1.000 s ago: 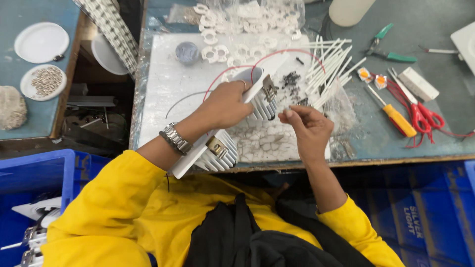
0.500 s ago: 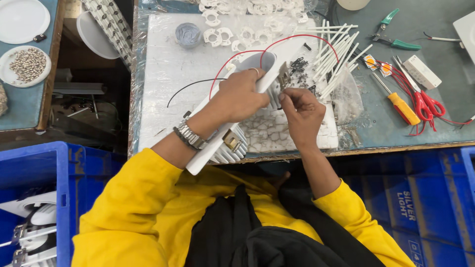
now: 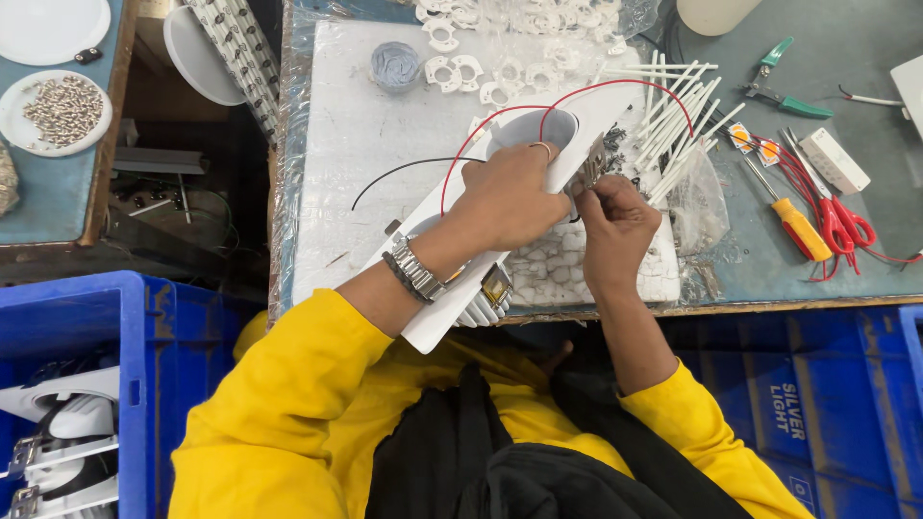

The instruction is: The person assembles a dual-socket light fixture by inserting internal components into the housing, securing them with a green powered screwdriver, connecting wires, and using a yellow manual screwdriver to fasten screws onto a heat sink assembly.

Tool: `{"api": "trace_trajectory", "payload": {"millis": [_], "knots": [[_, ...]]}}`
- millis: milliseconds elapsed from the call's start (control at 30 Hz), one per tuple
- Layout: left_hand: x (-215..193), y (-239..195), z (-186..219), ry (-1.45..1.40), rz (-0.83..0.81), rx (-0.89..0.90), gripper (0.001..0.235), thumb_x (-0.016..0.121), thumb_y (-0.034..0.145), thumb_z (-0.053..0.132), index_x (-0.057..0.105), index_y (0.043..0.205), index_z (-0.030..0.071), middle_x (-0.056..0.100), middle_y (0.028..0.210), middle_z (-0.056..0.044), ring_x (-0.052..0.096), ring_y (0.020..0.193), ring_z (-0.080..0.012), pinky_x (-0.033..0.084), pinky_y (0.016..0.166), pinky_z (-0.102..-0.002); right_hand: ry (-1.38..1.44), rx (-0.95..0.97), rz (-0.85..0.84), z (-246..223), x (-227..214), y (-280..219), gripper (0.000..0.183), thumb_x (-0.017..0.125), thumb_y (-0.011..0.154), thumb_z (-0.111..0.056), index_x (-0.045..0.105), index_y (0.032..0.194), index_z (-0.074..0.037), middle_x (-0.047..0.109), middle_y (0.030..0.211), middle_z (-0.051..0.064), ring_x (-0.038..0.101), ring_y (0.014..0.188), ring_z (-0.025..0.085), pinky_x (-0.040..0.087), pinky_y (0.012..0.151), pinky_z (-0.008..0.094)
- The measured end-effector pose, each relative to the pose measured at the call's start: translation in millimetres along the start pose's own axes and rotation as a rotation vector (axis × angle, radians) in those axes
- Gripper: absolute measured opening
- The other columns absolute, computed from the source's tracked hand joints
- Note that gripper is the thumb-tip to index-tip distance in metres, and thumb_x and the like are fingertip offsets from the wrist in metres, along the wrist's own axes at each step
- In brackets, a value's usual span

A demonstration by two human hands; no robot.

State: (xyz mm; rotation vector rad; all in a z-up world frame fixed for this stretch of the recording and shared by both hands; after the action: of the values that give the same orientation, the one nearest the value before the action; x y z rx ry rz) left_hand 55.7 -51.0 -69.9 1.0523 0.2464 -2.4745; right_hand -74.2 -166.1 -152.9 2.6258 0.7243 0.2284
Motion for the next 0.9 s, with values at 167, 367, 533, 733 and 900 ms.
{"api": "trace_trajectory", "payload": {"millis": [167, 367, 533, 733, 900], "knots": [[-1, -1, 2, -0.01, -0.007, -0.004, 0.057, 0.065, 0.073, 0.033, 0.064, 0.121, 0.002, 0.071, 0.118, -0.015, 0.065, 0.113, -0.0332, 0.039, 0.096, -0.059, 0.188, 0.189, -0.098, 16, -9, 10, 0.014, 0.076, 0.091, 0.007, 0.069, 0.084, -0.002, 0.063, 0.085, -0.004, 0.054, 0.073, 0.004, 0.041, 0.065, 0.021], [-3, -2, 4, 0.008, -0.002, 0.015, 0.046, 0.064, 0.075, 0.032, 0.065, 0.111, 0.002, 0.07, 0.115, -0.014, 0.065, 0.111, -0.0346, 0.04, 0.091, -0.061, 0.33, 0.437, -0.207, 26, -17, 31, 0.014, 0.075, 0.088, 0.005, 0.068, 0.085, -0.006, 0.07, 0.082, 0.001, 0.058, 0.068, 0.007, 0.043, 0.061, 0.022], [-3, 0, 5, 0.021, -0.022, 0.0, 0.044, 0.063, 0.075, 0.032, 0.064, 0.11, 0.004, 0.071, 0.113, -0.014, 0.066, 0.111, -0.0343, 0.041, 0.09, -0.061, -0.07, 0.107, -0.06, 6, -7, 10, 0.008, 0.079, 0.092, 0.002, 0.072, 0.089, 0.0, 0.068, 0.083, 0.002, 0.059, 0.074, 0.006, 0.048, 0.067, 0.02], [-3, 0, 7, 0.034, 0.009, 0.009, 0.048, 0.065, 0.074, 0.03, 0.063, 0.114, 0.004, 0.071, 0.114, -0.017, 0.064, 0.112, -0.0351, 0.041, 0.09, -0.06, -0.253, -0.15, 0.024, -11, 11, -15, 0.009, 0.073, 0.095, -0.001, 0.076, 0.104, 0.0, 0.062, 0.111, 0.006, 0.06, 0.09, 0.008, 0.047, 0.061, 0.021], [-3, 0, 4, 0.017, -0.028, -0.005, 0.06, 0.071, 0.071, 0.038, 0.063, 0.12, 0.003, 0.07, 0.119, -0.015, 0.062, 0.118, -0.0331, 0.04, 0.094, -0.059, -0.555, -0.421, -0.082, -18, 8, -30, 0.033, 0.071, 0.096, 0.001, 0.072, 0.128, -0.004, 0.058, 0.12, 0.011, 0.058, 0.106, 0.02, 0.049, 0.081, 0.033]]}}
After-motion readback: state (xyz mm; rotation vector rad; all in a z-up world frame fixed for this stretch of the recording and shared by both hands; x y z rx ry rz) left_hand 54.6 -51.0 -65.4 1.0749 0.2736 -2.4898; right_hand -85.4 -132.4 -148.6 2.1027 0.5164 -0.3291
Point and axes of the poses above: each hand's wrist, its own y-axis towards the middle knuckle, its own x-axis out of the palm, z = x × y, the point moved 3 cm from there along y, towards the middle knuckle
